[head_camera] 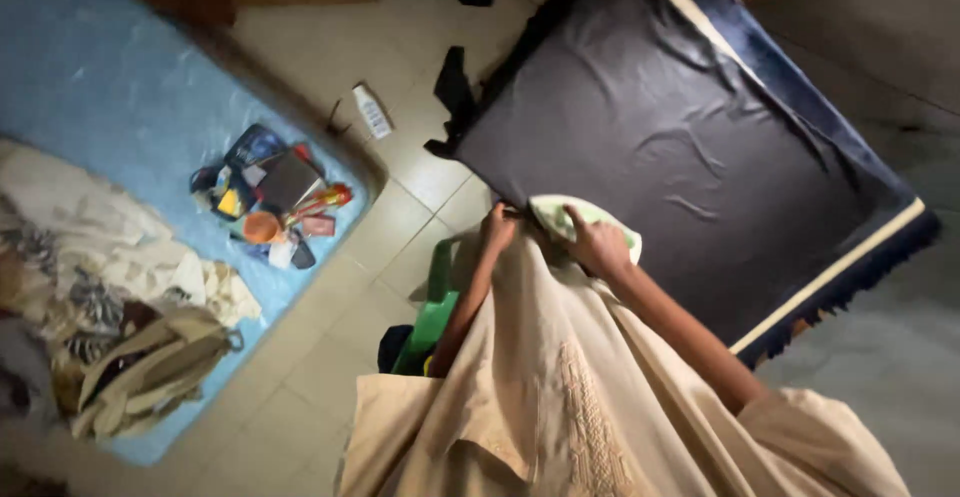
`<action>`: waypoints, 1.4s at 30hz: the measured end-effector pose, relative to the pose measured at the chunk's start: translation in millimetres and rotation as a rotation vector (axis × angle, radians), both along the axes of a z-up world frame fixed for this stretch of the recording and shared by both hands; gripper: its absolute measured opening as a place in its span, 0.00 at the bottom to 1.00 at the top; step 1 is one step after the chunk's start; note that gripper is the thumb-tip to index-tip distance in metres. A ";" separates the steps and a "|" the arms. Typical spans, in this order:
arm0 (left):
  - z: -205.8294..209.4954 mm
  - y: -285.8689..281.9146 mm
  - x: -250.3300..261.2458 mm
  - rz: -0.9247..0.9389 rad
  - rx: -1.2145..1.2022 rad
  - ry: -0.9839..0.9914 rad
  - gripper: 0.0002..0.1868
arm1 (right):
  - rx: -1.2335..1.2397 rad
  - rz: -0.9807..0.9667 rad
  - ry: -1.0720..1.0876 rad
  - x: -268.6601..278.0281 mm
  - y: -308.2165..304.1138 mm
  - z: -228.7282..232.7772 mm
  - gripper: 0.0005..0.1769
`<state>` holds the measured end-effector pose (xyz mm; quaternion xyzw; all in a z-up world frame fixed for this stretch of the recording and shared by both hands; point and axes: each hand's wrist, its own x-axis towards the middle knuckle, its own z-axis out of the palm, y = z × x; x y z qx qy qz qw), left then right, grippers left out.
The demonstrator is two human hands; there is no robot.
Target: The recorder is ironing a garment on a flat surface.
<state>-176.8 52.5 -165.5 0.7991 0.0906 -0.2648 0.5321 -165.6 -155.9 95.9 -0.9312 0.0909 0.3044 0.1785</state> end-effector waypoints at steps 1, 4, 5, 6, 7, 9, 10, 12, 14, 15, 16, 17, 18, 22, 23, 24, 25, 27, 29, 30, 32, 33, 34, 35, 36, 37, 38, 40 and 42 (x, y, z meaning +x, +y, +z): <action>10.9 2.2 2.0 -0.075 0.069 0.097 0.19 | 0.004 -0.021 0.043 -15.7 -2.3 10.6 0.43; 4.1 -2.4 -1.1 -0.165 0.150 0.202 0.20 | -0.010 -0.085 0.045 -67.1 -23.0 18.4 0.44; -3.7 -3.8 0.8 -0.152 0.164 0.205 0.22 | -0.022 -0.103 -0.003 -81.0 -30.1 17.4 0.43; -7.7 -2.4 0.1 -0.167 0.161 0.200 0.22 | -0.028 -0.117 -0.006 -86.1 -36.5 18.3 0.43; -9.9 -1.3 -11.0 -0.172 0.135 0.169 0.21 | -0.080 -0.180 0.003 -98.2 -44.4 21.0 0.41; -11.5 0.1 -28.6 -0.182 0.104 0.135 0.20 | -0.138 -0.248 0.010 -123.8 -60.1 22.4 0.39; -10.5 0.4 -35.0 -0.187 0.063 0.079 0.18 | -0.138 -0.308 -0.040 -137.2 -68.0 21.6 0.38; -7.0 -8.9 -35.1 -0.194 0.017 -0.001 0.17 | -0.140 -0.372 -0.114 -150.9 -90.0 18.4 0.38; 10.3 -13.1 -51.5 -0.045 -0.194 0.284 0.20 | -0.147 -0.482 -0.084 -169.7 -105.9 26.9 0.37; 10.9 -18.5 -59.9 -0.045 -0.197 0.279 0.20 | -0.148 -0.482 -0.089 -178.8 -115.5 26.1 0.37; 11.2 -23.6 -69.0 -0.029 -0.252 0.287 0.20 | -0.200 -0.501 -0.075 -188.4 -124.9 25.0 0.38; 13.2 -27.6 -81.0 -0.008 -0.306 0.299 0.21 | -0.251 -0.517 -0.055 -198.7 -134.3 25.3 0.38; 13.2 -30.8 -93.3 -0.005 -0.306 0.298 0.21 | -0.250 -0.513 -0.056 -206.1 -144.3 26.0 0.38; 33.3 -48.5 -140.3 -0.074 -0.188 0.203 0.24 | -0.218 -0.554 -0.133 -241.8 -179.7 19.2 0.37; 45.0 -56.5 -152.0 -0.066 -0.153 0.160 0.26 | -0.235 -0.556 -0.133 -253.7 -188.2 18.5 0.37; 46.1 -62.2 -169.2 -0.061 -0.154 0.159 0.26 | -0.235 -0.550 -0.134 -259.9 -196.7 20.6 0.37; 44.7 -67.9 -181.9 -0.033 -0.182 0.154 0.27 | -0.225 -0.561 -0.136 -266.3 -203.7 21.0 0.37; 45.2 -83.3 -202.9 -0.012 -0.217 0.134 0.29 | -0.218 -0.578 -0.155 -275.2 -223.0 19.6 0.37; 51.1 -93.7 -225.4 0.016 -0.262 0.116 0.31 | -0.247 -0.588 -0.162 -282.2 -241.1 16.1 0.39; 61.5 -99.9 -233.1 0.015 -0.260 0.109 0.31 | -0.243 -0.589 -0.168 -282.1 -258.1 12.8 0.39; 82.2 -112.1 -247.8 0.077 -0.427 0.148 0.32 | -0.251 -0.596 -0.197 -282.6 -290.9 7.8 0.38; 93.4 -118.6 -252.3 0.079 -0.424 0.145 0.32 | -0.247 -0.594 -0.199 -282.4 -309.1 6.7 0.38; 104.2 -124.7 -255.9 0.044 -0.406 0.158 0.33 | -0.217 -0.627 -0.237 -281.1 -326.9 5.3 0.38; 116.3 -127.5 -262.1 0.017 -0.385 0.175 0.34 | -0.183 -0.653 -0.271 -278.9 -341.9 3.4 0.37; 120.0 -128.4 -267.7 0.027 -0.378 0.174 0.34 | -0.175 -0.645 -0.268 -279.8 -349.3 0.2 0.37; 123.0 -129.6 -271.3 -0.007 -0.366 0.165 0.33 | -0.199 -0.635 -0.306 -278.7 -356.8 -3.3 0.37; 126.3 -130.8 -274.2 -0.040 -0.354 0.157 0.32 | -0.223 -0.625 -0.344 -276.8 -364.2 -6.5 0.36; 117.1 -127.3 -286.3 -0.069 -0.339 0.150 0.31 | -0.200 -0.644 -0.341 -280.3 -355.1 -3.7 0.37; 103.8 -123.1 -286.4 -0.118 -0.326 0.132 0.30 | -0.179 -0.683 -0.350 -284.6 -339.1 -2.7 0.37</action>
